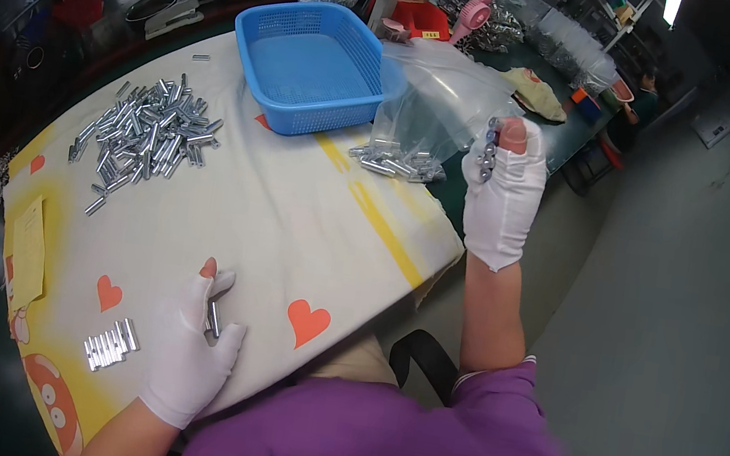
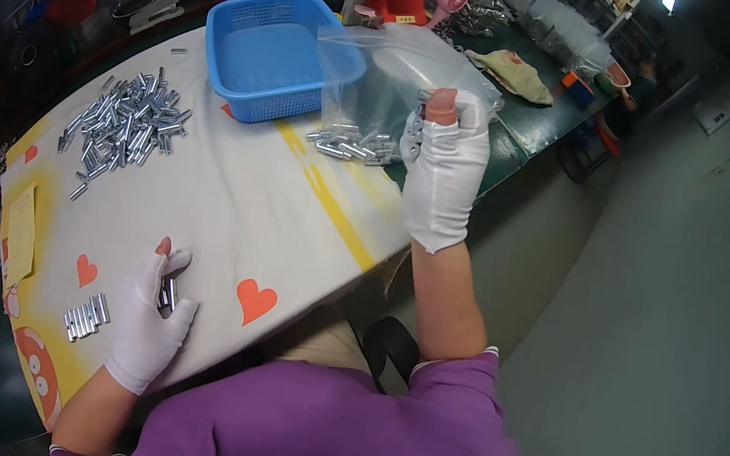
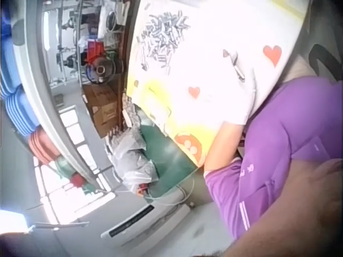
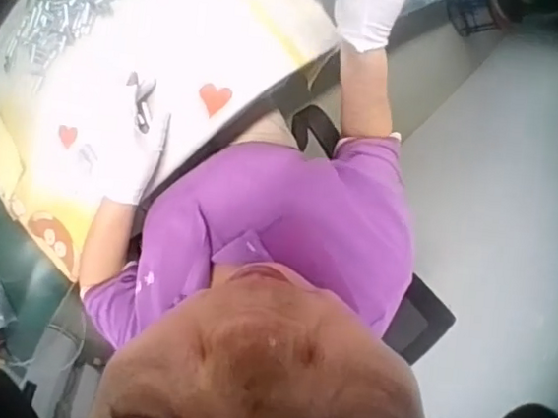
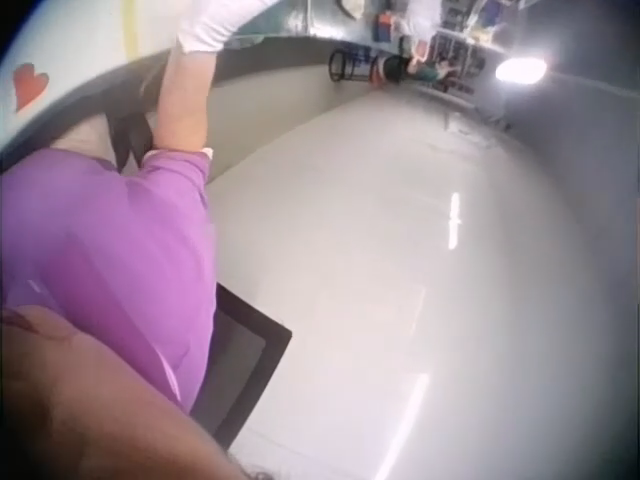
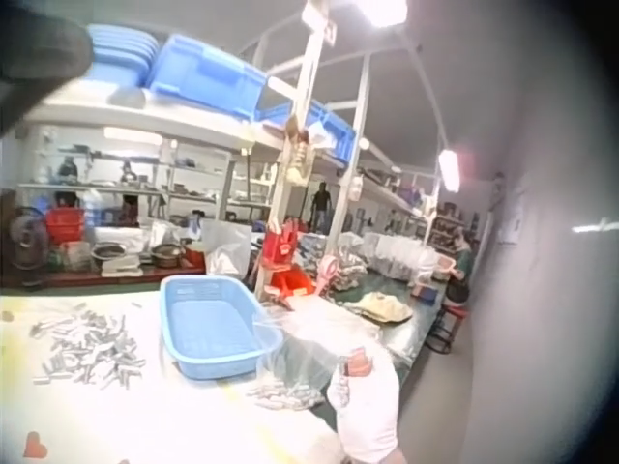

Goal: Sorting small metal components and placing them into plastic bags at a workstation.

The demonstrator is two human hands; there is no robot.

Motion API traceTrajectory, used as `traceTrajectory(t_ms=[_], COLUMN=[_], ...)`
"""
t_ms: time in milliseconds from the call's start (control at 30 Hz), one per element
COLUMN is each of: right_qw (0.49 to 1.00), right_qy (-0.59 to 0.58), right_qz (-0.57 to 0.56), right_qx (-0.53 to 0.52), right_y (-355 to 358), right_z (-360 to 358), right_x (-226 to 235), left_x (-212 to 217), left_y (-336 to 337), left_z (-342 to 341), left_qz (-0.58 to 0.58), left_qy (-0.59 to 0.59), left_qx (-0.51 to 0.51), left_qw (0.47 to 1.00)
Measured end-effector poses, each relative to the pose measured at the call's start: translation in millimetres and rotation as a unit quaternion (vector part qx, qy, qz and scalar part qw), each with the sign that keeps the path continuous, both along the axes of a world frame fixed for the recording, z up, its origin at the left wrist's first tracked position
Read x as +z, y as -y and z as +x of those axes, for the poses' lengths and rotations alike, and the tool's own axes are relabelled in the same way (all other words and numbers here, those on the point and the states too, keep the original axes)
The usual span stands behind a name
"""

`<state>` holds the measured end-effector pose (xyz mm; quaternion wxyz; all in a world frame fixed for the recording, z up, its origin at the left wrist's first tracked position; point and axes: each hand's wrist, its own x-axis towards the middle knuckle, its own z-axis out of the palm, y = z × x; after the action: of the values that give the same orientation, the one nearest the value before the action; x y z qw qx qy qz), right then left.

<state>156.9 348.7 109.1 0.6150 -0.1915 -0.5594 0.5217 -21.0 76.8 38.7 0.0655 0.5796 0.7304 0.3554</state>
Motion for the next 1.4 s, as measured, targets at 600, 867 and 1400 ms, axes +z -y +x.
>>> traceTrajectory(t_ms=[600,867,1400], right_qw=[0.595,0.458,0.439], right_qy=[0.728,0.788,0.821], right_qz=[0.308,0.366,0.347], right_qx=[0.144,0.186,0.116], right_y=[-63.5,-51.9,-49.5], right_z=[-11.1,-13.1,-21.6], right_x=[120.9,88.9,54.3], left_x=[15.5,99.1,92.8], left_y=[-13.7,-166.2,-189.9], left_z=[-1.4,50.9,66.0], left_qz=[0.023,0.138,0.115], left_qy=[0.102,-0.282,-0.395], left_qx=[0.033,-0.268,-0.188], left_qw=[0.994,0.911,0.892])
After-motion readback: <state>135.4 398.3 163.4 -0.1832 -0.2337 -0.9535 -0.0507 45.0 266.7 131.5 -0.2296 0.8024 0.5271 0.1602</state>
